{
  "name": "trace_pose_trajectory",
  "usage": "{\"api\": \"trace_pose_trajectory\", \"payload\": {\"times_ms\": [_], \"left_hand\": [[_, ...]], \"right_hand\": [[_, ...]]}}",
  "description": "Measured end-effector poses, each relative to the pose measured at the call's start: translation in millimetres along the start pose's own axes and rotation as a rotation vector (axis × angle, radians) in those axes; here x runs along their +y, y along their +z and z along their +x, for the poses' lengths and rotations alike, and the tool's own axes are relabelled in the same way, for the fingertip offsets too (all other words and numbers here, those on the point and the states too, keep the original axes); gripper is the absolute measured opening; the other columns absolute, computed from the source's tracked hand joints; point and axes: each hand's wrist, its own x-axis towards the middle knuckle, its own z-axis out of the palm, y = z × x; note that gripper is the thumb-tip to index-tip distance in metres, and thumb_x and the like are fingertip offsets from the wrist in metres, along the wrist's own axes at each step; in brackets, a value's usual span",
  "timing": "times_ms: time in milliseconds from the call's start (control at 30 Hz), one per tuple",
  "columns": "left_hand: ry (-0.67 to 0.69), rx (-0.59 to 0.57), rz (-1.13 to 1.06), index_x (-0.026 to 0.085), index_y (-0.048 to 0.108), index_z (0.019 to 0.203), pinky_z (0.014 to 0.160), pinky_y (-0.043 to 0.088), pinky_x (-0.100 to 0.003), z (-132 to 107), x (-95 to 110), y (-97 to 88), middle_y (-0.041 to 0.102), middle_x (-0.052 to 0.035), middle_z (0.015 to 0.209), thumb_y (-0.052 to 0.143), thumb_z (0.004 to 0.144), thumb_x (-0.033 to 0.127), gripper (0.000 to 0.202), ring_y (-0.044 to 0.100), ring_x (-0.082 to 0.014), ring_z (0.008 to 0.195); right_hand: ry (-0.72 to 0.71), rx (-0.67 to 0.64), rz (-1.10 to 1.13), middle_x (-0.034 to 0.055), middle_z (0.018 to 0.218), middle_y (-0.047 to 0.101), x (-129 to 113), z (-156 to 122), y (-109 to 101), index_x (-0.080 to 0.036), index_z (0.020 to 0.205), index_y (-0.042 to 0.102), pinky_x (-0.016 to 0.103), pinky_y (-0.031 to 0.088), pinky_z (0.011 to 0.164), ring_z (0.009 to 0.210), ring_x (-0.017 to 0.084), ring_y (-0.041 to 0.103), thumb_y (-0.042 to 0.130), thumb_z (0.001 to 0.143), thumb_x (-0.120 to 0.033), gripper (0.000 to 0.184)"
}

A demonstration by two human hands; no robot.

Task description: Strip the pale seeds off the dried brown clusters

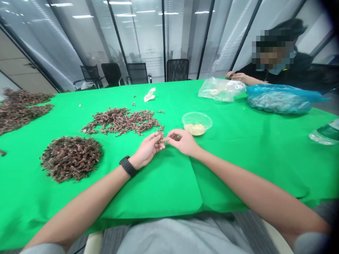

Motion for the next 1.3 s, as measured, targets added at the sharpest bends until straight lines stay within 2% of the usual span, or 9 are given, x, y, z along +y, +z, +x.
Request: {"api": "trace_pose_trajectory", "payload": {"times_ms": [200, 467, 600, 800, 933, 1300], "left_hand": [[-0.003, 0.018, 0.007, 0.013, 0.061, 0.105, 0.062, 0.052, -0.019, -1.6, 0.7, 1.9, 0.074, -0.0083, 0.088, 0.059, 0.095, 0.019, 0.012, 0.063, -0.0082, 0.06], [0.017, 0.028, 0.0, 0.013, 0.062, 0.101, 0.061, 0.053, -0.019, -1.2, 0.9, 1.2, 0.073, -0.0066, 0.088, 0.06, 0.094, 0.017, 0.009, 0.063, -0.0073, 0.059], [0.036, 0.025, 0.078, 0.013, 0.06, 0.106, 0.06, 0.053, -0.02, -0.5, -0.2, -0.8, 0.075, -0.0077, 0.089, 0.062, 0.094, 0.023, 0.015, 0.066, -0.009, 0.06], [0.115, -0.079, 0.224, 0.014, 0.058, 0.111, 0.063, 0.056, -0.023, -0.6, -7.6, 0.4, 0.076, -0.0095, 0.093, 0.072, 0.088, 0.042, 0.039, 0.071, -0.0128, 0.062], [0.129, -0.132, 0.266, 0.012, 0.061, 0.116, 0.065, 0.056, -0.024, -2.4, -10.1, 4.0, 0.076, -0.0131, 0.102, 0.072, 0.086, 0.049, 0.049, 0.072, -0.0138, 0.066], [0.143, -0.152, 0.297, 0.011, 0.067, 0.118, 0.066, 0.056, -0.024, -3.5, -10.6, 4.9, 0.075, -0.0148, 0.109, 0.071, 0.087, 0.048, 0.048, 0.073, -0.0143, 0.07]], "right_hand": [[-0.042, -0.011, -0.066, 0.0006, 0.069, 0.064, -4.3, -1.1, -1.6, -0.017, 0.082, 0.071, 0.025, 0.037, 0.057, 0.06, 0.012, 0.049, 0.065, 0.084, -0.032, 0.016], [-0.047, 0.002, -0.074, 0.0008, 0.069, 0.066, -0.3, -1.2, -3.0, -0.017, 0.084, 0.071, 0.025, 0.037, 0.058, 0.059, 0.011, 0.05, 0.065, 0.084, -0.034, 0.017], [-0.073, -0.021, -0.075, 0.0005, 0.068, 0.066, -0.4, -0.5, -4.2, -0.016, 0.083, 0.068, 0.024, 0.039, 0.056, 0.056, 0.011, 0.051, 0.065, 0.084, -0.029, 0.013], [-0.113, 0.061, -0.096, 0.0009, 0.072, 0.066, -4.3, -2.4, -3.0, -0.018, 0.089, 0.066, 0.024, 0.043, 0.059, 0.061, 0.012, 0.057, 0.059, 0.091, -0.026, 0.012], [-0.149, 0.057, -0.154, 0.0028, 0.077, 0.068, -4.5, -3.4, -1.1, -0.019, 0.091, 0.065, 0.026, 0.045, 0.061, 0.068, 0.015, 0.061, 0.057, 0.093, -0.026, 0.011], [-0.199, 0.038, -0.234, 0.0036, 0.081, 0.069, -0.3, -4.4, 0.5, -0.02, 0.093, 0.065, 0.027, 0.045, 0.064, 0.074, 0.017, 0.062, 0.057, 0.095, -0.025, 0.01]]}}
